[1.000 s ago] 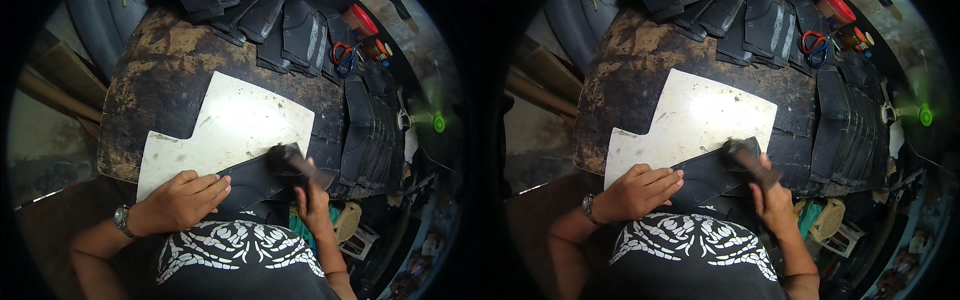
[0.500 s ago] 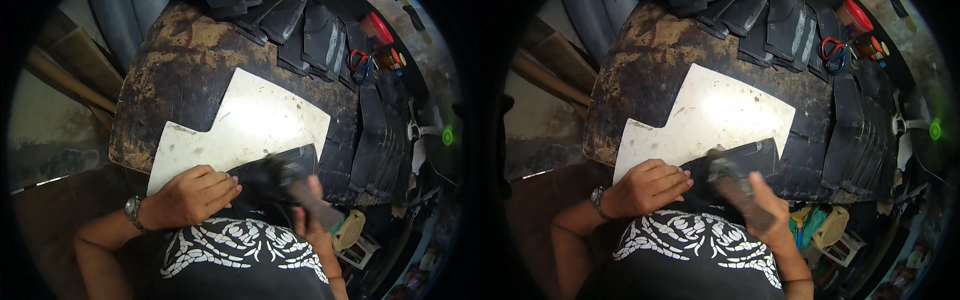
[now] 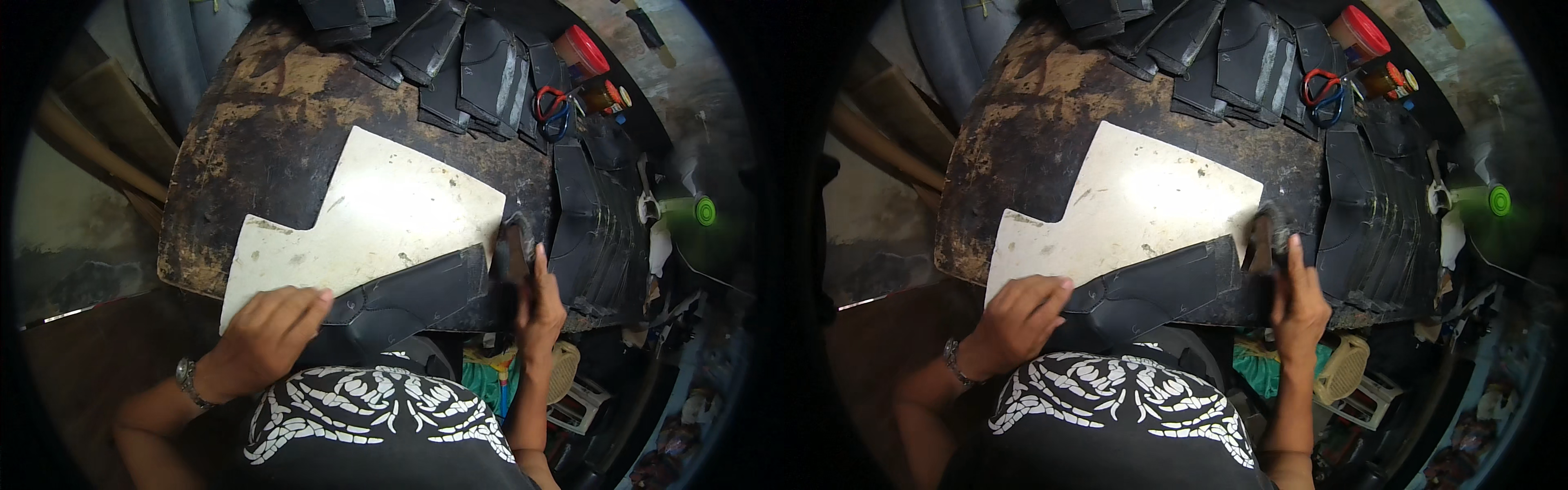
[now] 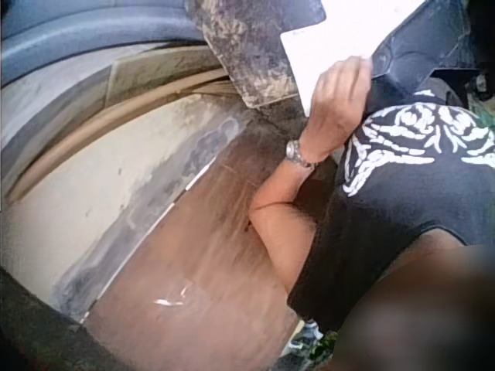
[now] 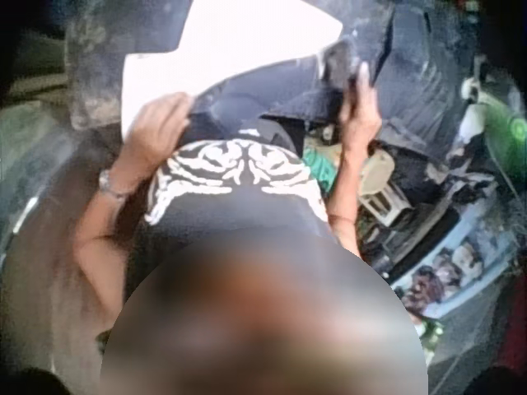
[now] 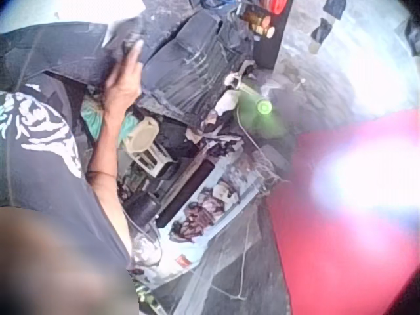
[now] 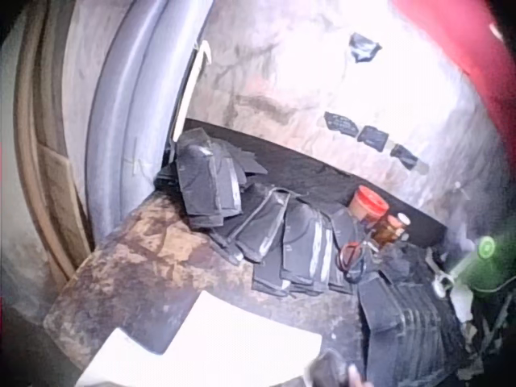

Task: The person repeatedly hammers the edges of black rubber shoe parts on a white board, then folds and presses the edges by hand. The person handles multiple similar parts one at a time, using a hammer and hands to shape and flatten the edges.

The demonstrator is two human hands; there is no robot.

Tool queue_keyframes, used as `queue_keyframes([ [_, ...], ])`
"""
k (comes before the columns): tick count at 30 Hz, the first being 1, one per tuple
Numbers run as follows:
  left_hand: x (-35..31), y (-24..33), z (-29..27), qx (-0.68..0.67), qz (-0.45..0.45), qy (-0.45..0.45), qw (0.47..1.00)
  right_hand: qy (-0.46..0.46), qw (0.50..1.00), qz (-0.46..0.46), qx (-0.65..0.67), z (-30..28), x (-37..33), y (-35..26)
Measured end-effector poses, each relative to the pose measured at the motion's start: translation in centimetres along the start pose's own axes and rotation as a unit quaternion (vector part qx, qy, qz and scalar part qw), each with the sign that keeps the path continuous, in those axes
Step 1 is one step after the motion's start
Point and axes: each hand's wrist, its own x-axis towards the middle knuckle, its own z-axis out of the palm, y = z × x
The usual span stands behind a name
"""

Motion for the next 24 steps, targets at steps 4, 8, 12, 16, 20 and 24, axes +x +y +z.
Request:
queue_keyframes([
  [4,-1.1,0.1,-0.1,-0.012,-0.062,-0.026,0.998,0.017,0.996,-0.017,-0.082,1.4,0.6,3.6],
  [8,-1.0,0.5,0.3,-0.006,-0.06,0.011,0.998,0.046,0.993,-0.031,0.104,2.6,1.4,0.7],
  [12,-0.1,0.9,0.2,0.008,-0.058,0.047,0.997,-0.106,0.967,-0.137,0.188,2.2,3.0,-4.8],
  [16,0.6,0.9,-0.5,-0.031,-0.064,0.055,0.996,-0.253,0.92,-0.215,0.209,1.6,4.7,-7.9],
  [20,1.7,0.9,-0.7,-0.129,-0.111,0.024,0.985,-0.314,0.923,-0.146,0.17,0.3,6.7,-8.4],
  [24,3.8,0.5,0.9,-0.14,-0.142,0.025,0.98,-0.132,0.922,-0.29,0.22,0.6,6.4,-10.3],
])
